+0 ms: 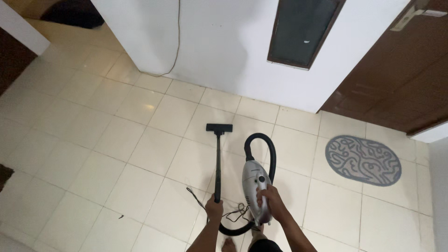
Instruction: The person vacuums a tiled floor using a handheld vacuum cleaner with a floor nozzle attachment. They move the vacuum back and forth across the floor, covering the area near a door and a patterned mat.
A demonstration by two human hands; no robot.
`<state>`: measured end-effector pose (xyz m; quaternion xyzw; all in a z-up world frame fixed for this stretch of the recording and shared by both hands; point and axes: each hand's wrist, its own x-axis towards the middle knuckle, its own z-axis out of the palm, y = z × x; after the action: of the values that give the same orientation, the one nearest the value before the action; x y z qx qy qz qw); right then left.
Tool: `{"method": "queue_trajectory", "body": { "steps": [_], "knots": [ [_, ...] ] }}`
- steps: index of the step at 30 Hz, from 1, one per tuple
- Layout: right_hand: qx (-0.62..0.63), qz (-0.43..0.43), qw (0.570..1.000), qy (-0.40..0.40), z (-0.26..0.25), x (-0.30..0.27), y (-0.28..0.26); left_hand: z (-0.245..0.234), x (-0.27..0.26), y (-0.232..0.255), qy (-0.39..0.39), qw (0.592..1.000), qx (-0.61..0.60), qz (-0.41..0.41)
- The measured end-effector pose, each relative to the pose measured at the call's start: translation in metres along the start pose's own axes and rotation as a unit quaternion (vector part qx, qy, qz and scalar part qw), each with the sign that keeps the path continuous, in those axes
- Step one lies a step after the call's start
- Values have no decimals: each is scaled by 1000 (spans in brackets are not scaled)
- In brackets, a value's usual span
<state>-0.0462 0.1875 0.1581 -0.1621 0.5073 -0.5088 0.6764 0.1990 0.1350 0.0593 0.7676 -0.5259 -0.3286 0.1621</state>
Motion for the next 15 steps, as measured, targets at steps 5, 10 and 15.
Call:
{"method": "queue_trajectory", "body": {
  "steps": [5,10,15],
  "knots": [
    [-45,13,999,11,-25,50,-30,31,54,44,-10,1000,5,-6],
    [-96,4,995,1,-66,84,-49,69,114,86,-2,1000,-4,-26],
    [-110,11,994,20,-96,110,-61,93,165,111,7,1000,-15,-18]
  ]
}}
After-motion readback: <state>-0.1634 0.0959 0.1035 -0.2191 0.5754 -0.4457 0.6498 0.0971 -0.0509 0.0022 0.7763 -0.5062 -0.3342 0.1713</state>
